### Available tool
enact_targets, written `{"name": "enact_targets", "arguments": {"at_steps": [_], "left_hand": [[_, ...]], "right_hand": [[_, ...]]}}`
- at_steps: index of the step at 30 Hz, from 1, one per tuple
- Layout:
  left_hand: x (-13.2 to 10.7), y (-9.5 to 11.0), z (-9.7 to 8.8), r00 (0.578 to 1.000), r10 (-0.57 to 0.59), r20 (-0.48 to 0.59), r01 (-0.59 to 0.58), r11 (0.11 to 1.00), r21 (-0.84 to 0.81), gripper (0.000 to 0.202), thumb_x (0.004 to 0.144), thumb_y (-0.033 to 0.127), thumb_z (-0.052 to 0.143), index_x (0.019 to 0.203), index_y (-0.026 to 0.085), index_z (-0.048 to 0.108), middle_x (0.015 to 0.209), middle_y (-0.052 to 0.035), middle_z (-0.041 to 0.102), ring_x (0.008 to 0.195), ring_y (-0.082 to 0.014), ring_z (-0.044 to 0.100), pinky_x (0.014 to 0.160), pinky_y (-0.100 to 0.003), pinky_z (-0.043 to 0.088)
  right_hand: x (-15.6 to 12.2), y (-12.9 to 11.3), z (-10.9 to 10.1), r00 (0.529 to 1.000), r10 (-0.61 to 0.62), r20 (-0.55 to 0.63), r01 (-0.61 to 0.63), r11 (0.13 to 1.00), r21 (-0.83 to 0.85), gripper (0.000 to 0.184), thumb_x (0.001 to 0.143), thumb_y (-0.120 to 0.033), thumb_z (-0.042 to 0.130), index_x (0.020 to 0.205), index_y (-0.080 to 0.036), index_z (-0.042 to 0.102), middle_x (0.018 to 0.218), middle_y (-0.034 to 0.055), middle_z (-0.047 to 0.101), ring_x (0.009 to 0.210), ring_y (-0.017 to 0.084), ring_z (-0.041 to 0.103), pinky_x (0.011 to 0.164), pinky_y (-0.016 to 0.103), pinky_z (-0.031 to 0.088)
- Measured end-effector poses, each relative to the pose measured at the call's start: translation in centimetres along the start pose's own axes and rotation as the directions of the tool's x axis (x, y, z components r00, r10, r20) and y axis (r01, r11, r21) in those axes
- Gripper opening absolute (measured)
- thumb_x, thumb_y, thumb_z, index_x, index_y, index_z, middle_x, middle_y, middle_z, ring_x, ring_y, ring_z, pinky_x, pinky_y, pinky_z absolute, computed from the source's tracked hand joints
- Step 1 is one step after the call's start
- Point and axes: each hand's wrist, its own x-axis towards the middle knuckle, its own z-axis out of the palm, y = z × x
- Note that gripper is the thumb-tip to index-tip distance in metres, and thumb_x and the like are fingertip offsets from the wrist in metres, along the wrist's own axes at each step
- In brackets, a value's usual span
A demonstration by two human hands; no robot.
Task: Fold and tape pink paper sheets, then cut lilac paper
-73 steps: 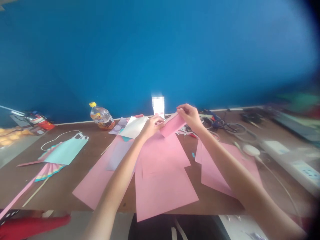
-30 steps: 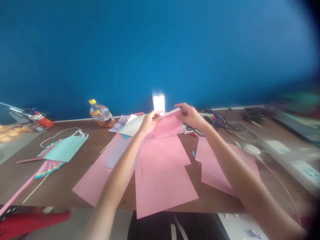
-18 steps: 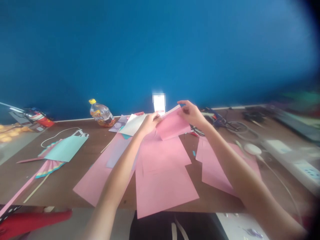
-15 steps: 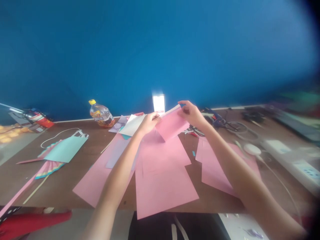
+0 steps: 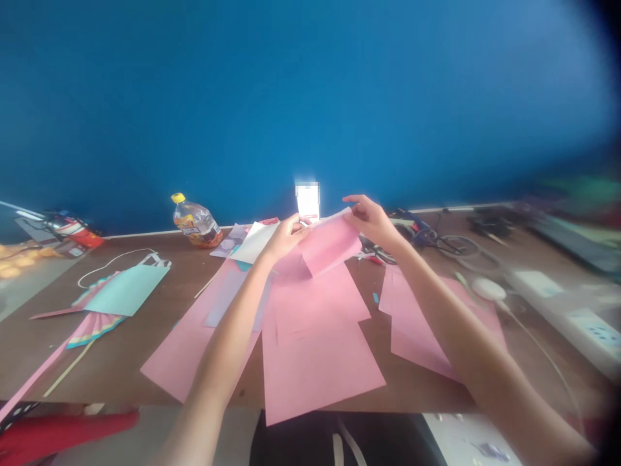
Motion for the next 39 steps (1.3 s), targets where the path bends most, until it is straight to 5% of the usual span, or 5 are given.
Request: {"name": "enact_targets", "arguments": {"at_steps": [16,22,26,34,39], "left_hand": [[-0.1,0.5,0.0,0.987,0.094,-0.131,-0.089,0.995,0.04,0.036,0.079,0.049,0.071,0.102,0.021,0.068,0.091,-0.0078,0.071,0.092,-0.0236,0.066,0.079,-0.036,0.055],[0.1,0.0,-0.1,0.97,0.052,-0.238,-0.042,0.998,0.049,0.037,0.08,0.048,0.069,0.104,0.021,0.069,0.086,-0.006,0.07,0.071,-0.0174,0.064,0.061,-0.03,0.052],[0.3,-0.5,-0.3,0.971,0.056,-0.234,-0.04,0.997,0.072,0.039,0.081,0.048,0.068,0.108,0.02,0.068,0.09,-0.0064,0.071,0.068,-0.0163,0.062,0.054,-0.026,0.048],[0.4,-0.3,-0.3,0.942,0.207,-0.263,-0.149,0.963,0.224,0.025,0.085,0.04,0.062,0.091,0.018,0.071,0.094,-0.0068,0.071,0.088,-0.0199,0.065,0.077,-0.03,0.052],[0.1,-0.2,-0.6,0.96,0.176,-0.218,-0.119,0.961,0.249,0.024,0.086,0.039,0.061,0.09,0.018,0.071,0.091,-0.006,0.07,0.078,-0.0184,0.064,0.067,-0.028,0.052]], "right_hand": [[-0.1,0.3,0.6,0.99,0.128,-0.062,-0.121,0.986,0.111,0.034,0.078,-0.046,0.068,0.097,-0.018,0.071,0.086,0.0074,0.073,0.073,0.02,0.065,0.058,0.029,0.048],[0.0,0.3,0.5,0.989,0.126,-0.071,-0.12,0.989,0.088,0.031,0.078,-0.045,0.069,0.092,-0.018,0.072,0.087,0.0076,0.074,0.077,0.021,0.067,0.064,0.031,0.051],[0.1,0.4,0.4,0.989,0.113,-0.099,-0.106,0.992,0.071,0.031,0.078,-0.044,0.069,0.093,-0.018,0.072,0.086,0.0072,0.074,0.075,0.021,0.065,0.064,0.031,0.049],[0.1,0.7,0.4,0.988,0.054,-0.142,-0.064,0.996,-0.063,0.032,0.079,-0.048,0.066,0.088,-0.018,0.075,0.079,0.005,0.07,0.066,0.017,0.057,0.061,0.03,0.045],[0.2,1.2,0.5,0.988,0.044,-0.149,-0.054,0.996,-0.065,0.029,0.079,-0.045,0.067,0.085,-0.019,0.076,0.082,0.0057,0.072,0.07,0.019,0.06,0.064,0.032,0.047]]}}
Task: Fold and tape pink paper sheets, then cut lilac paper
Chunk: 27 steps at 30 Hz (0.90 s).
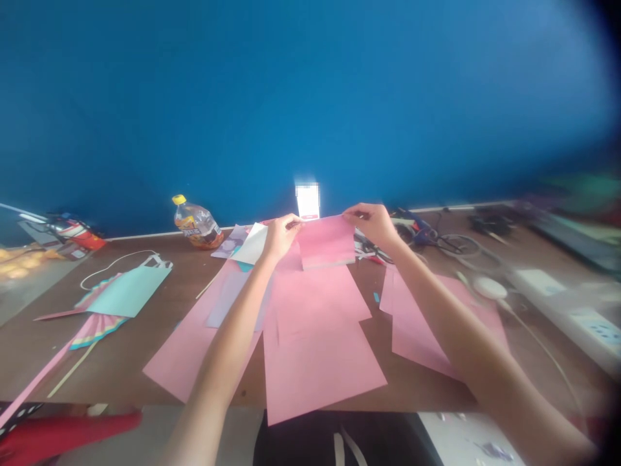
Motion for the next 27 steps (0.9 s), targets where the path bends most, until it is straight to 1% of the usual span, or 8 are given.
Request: {"name": "enact_targets", "arguments": {"at_steps": [5,8,13,17,19,22,25,27], "left_hand": [[0.2,-0.3,-0.3,0.994,-0.037,0.099,0.041,0.998,-0.04,0.031,0.085,0.044,0.062,0.101,0.018,0.069,0.089,-0.0053,0.071,0.072,-0.0165,0.063,0.061,-0.026,0.05],[0.2,-0.3,-0.3,0.992,-0.086,0.09,0.096,0.989,-0.113,0.035,0.085,0.048,0.062,0.101,0.018,0.067,0.08,-0.0037,0.068,0.061,-0.0132,0.058,0.054,-0.025,0.048],[0.0,0.1,-0.3,0.972,-0.202,0.12,0.224,0.95,-0.218,0.037,0.082,0.055,0.063,0.097,0.021,0.065,0.073,-0.0006,0.062,0.045,-0.008,0.049,0.039,-0.021,0.035],[-0.3,0.5,-0.6,0.956,-0.271,0.112,0.292,0.91,-0.295,0.038,0.081,0.056,0.065,0.104,0.025,0.065,0.082,-0.0007,0.064,0.037,-0.0026,0.041,0.033,-0.019,0.028],[-0.3,0.7,-0.8,0.952,-0.28,0.121,0.305,0.886,-0.348,0.038,0.081,0.053,0.067,0.108,0.026,0.066,0.086,-0.0011,0.064,0.037,-0.0014,0.041,0.033,-0.018,0.027],[-0.3,0.9,-0.9,0.951,-0.278,0.138,0.31,0.842,-0.441,0.036,0.08,0.047,0.069,0.11,0.026,0.066,0.085,-0.0017,0.064,0.043,-0.0038,0.048,0.034,-0.017,0.029],[-0.1,1.0,-0.9,0.951,-0.274,0.143,0.307,0.792,-0.528,0.031,0.078,0.039,0.071,0.105,0.024,0.068,0.081,-0.0018,0.064,0.052,-0.0075,0.054,0.038,-0.017,0.034],[0.0,1.0,-0.9,0.95,-0.275,0.15,0.31,0.759,-0.573,0.027,0.078,0.035,0.071,0.101,0.023,0.068,0.079,-0.0013,0.065,0.054,-0.0086,0.055,0.039,-0.018,0.035]], "right_hand": [[0.0,-0.5,-0.4,1.0,0.019,0.025,-0.02,0.998,0.055,0.028,0.077,-0.046,0.069,0.084,-0.02,0.075,0.084,0.0056,0.072,0.075,0.021,0.062,0.067,0.033,0.048],[-0.2,-1.0,-0.5,0.997,0.05,0.055,-0.056,0.992,0.109,0.029,0.077,-0.046,0.07,0.084,-0.019,0.073,0.079,0.0046,0.07,0.068,0.017,0.059,0.061,0.03,0.046],[-0.4,-1.4,-0.5,0.988,0.132,0.083,-0.143,0.978,0.153,0.032,0.078,-0.048,0.07,0.087,-0.018,0.07,0.061,0.0,0.06,0.05,0.011,0.045,0.046,0.024,0.032],[-0.3,-1.3,-0.4,0.985,0.165,0.053,-0.174,0.942,0.287,0.031,0.074,-0.046,0.075,0.085,-0.018,0.07,0.063,-0.0003,0.062,0.053,0.011,0.048,0.049,0.024,0.035],[-0.2,-1.2,-0.3,0.984,0.172,0.053,-0.179,0.905,0.385,0.028,0.072,-0.043,0.077,0.087,-0.019,0.072,0.066,-0.0002,0.064,0.056,0.011,0.051,0.053,0.025,0.04],[-0.1,-1.1,-0.3,0.976,0.204,0.077,-0.215,0.831,0.513,0.026,0.069,-0.036,0.08,0.088,-0.021,0.074,0.072,0.0001,0.068,0.062,0.012,0.056,0.059,0.026,0.044],[0.0,-1.3,-0.3,0.966,0.242,0.09,-0.249,0.777,0.579,0.019,0.066,-0.028,0.079,0.083,-0.021,0.076,0.079,0.0011,0.07,0.068,0.013,0.059,0.063,0.026,0.046],[-0.1,-1.4,-0.3,0.963,0.253,0.093,-0.257,0.754,0.604,0.014,0.065,-0.025,0.076,0.079,-0.021,0.076,0.076,0.0008,0.069,0.066,0.012,0.058,0.062,0.025,0.046]]}}
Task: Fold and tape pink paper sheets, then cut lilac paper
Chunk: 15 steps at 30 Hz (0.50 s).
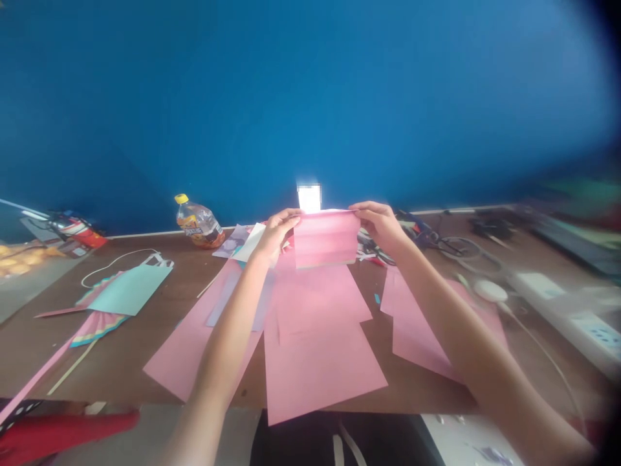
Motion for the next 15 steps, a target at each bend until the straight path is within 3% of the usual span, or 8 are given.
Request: {"name": "enact_targets", "arguments": {"at_steps": [5,8,13,15], "left_hand": [[0.05,0.29,-0.34,0.995,-0.023,0.101,0.027,0.999,-0.041,0.027,0.079,0.03,0.058,0.102,0.019,0.067,0.076,-0.0022,0.065,0.05,-0.0102,0.054,0.038,-0.02,0.033],[-0.12,0.59,-0.47,0.99,-0.019,0.143,0.021,1.0,-0.009,0.032,0.081,0.035,0.051,0.102,0.017,0.066,0.076,-0.0044,0.065,0.052,-0.012,0.055,0.04,-0.022,0.034],[-0.51,0.51,-0.07,0.999,-0.046,0.004,0.043,0.949,0.313,0.038,0.085,0.056,0.054,0.088,0.02,0.062,0.076,-0.001,0.062,0.044,-0.0088,0.049,0.041,-0.022,0.031],[-0.52,0.25,0.18,1.0,-0.023,0.003,0.019,0.907,0.421,0.039,0.083,0.058,0.057,0.081,0.019,0.058,0.07,0.001,0.057,0.046,-0.0086,0.049,0.043,-0.021,0.031]], "right_hand": [[0.15,0.0,-0.07,1.0,-0.027,0.008,0.027,0.999,0.04,0.015,0.065,-0.019,0.063,0.075,-0.02,0.075,0.067,0.0002,0.065,0.06,0.011,0.055,0.057,0.024,0.044],[0.22,-0.14,-0.23,0.998,-0.066,0.011,0.066,0.998,-0.006,0.019,0.064,-0.02,0.059,0.075,-0.02,0.075,0.068,0.0013,0.066,0.058,0.012,0.054,0.056,0.025,0.044],[-0.29,-0.36,0.15,0.99,-0.136,0.034,0.14,0.962,-0.232,0.021,0.075,-0.039,0.066,0.077,-0.019,0.072,0.072,0.0034,0.066,0.064,0.015,0.056,0.059,0.027,0.045],[-0.58,-0.35,0.48,0.986,-0.165,0.036,0.167,0.92,-0.356,0.025,0.073,-0.043,0.072,0.077,-0.019,0.07,0.072,0.0032,0.066,0.064,0.015,0.055,0.058,0.027,0.042]]}}
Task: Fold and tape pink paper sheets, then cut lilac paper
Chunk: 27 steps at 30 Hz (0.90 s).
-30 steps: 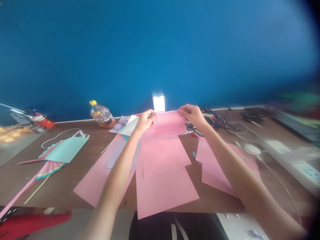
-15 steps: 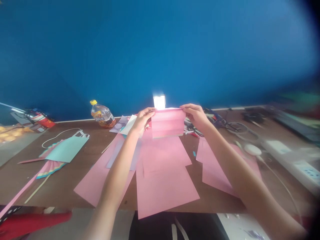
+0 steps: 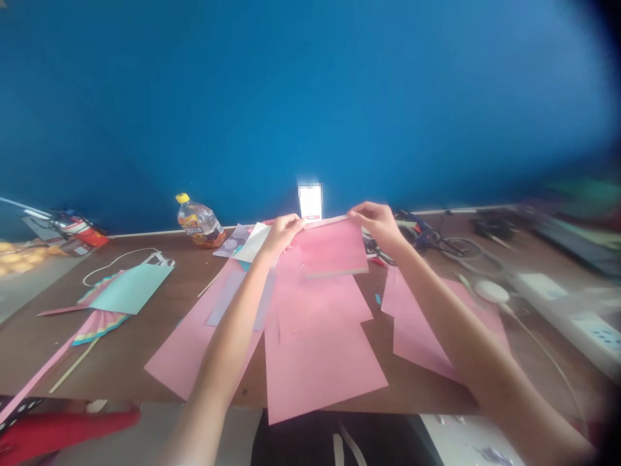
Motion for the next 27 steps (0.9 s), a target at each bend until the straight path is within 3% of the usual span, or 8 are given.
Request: {"name": "enact_targets", "arguments": {"at_steps": [4,7,9,12,15,22,27], "left_hand": [[0.2,-0.4,0.5,0.988,0.075,0.138,-0.088,0.991,0.097,0.033,0.08,0.05,0.066,0.088,0.019,0.058,0.076,-0.0005,0.063,0.065,-0.0126,0.059,0.057,-0.022,0.041],[0.3,-0.4,0.8,0.954,0.084,0.289,-0.129,0.982,0.141,0.033,0.082,0.046,0.065,0.103,0.02,0.062,0.092,-0.0054,0.069,0.081,-0.0172,0.064,0.07,-0.027,0.045],[0.1,-0.1,1.2,0.931,0.109,0.348,-0.185,0.963,0.195,0.03,0.086,0.044,0.061,0.101,0.019,0.065,0.095,-0.0065,0.07,0.084,-0.0183,0.064,0.074,-0.028,0.045],[-0.3,0.5,1.9,0.926,0.153,0.344,-0.263,0.917,0.3,0.029,0.092,0.041,0.05,0.091,0.017,0.067,0.085,-0.0046,0.068,0.076,-0.0169,0.06,0.068,-0.027,0.041],[-0.6,1.1,2.5,0.936,0.159,0.313,-0.27,0.895,0.354,0.031,0.093,0.039,0.046,0.085,0.016,0.066,0.076,-0.0027,0.064,0.068,-0.0148,0.055,0.062,-0.026,0.037],[-0.4,1.0,2.9,0.94,0.134,0.313,-0.199,0.962,0.186,0.026,0.091,0.033,0.049,0.089,0.015,0.068,0.088,-0.0047,0.068,0.082,-0.0174,0.06,0.07,-0.026,0.041],[-0.1,0.2,3.4,0.962,0.106,0.251,-0.146,0.979,0.145,0.024,0.092,0.035,0.048,0.094,0.017,0.064,0.091,-0.0051,0.066,0.083,-0.0179,0.059,0.072,-0.028,0.042]], "right_hand": [[-0.3,-0.2,0.4,0.997,-0.048,0.061,0.054,0.992,-0.113,0.027,0.077,-0.044,0.07,0.082,-0.017,0.069,0.075,0.0037,0.065,0.064,0.014,0.054,0.057,0.026,0.04],[-0.3,-0.3,0.5,0.989,-0.088,0.118,0.106,0.982,-0.157,0.027,0.08,-0.039,0.067,0.095,-0.017,0.07,0.072,0.0016,0.061,0.062,0.013,0.051,0.056,0.026,0.038],[-0.3,-0.5,0.6,0.983,-0.112,0.149,0.138,0.974,-0.178,0.029,0.081,-0.037,0.065,0.102,-0.018,0.07,0.072,0.0006,0.059,0.062,0.013,0.051,0.056,0.026,0.038],[-0.4,-0.8,0.9,0.978,-0.132,0.161,0.167,0.96,-0.226,0.026,0.083,-0.036,0.063,0.101,-0.018,0.069,0.071,0.0002,0.057,0.063,0.013,0.052,0.058,0.027,0.039],[-0.4,-0.8,1.1,0.975,-0.171,0.14,0.203,0.944,-0.26,0.022,0.084,-0.035,0.062,0.098,-0.019,0.068,0.075,0.0008,0.06,0.067,0.014,0.053,0.063,0.028,0.042],[-0.2,-0.2,1.0,0.972,-0.203,0.122,0.229,0.938,-0.261,0.019,0.086,-0.038,0.061,0.09,-0.02,0.065,0.078,0.0019,0.062,0.068,0.015,0.055,0.064,0.029,0.044],[-0.6,-0.8,0.9,0.966,-0.168,0.198,0.216,0.943,-0.254,0.03,0.084,-0.035,0.062,0.111,-0.022,0.064,0.087,0.0037,0.065,0.074,0.017,0.058,0.07,0.032,0.047]]}}
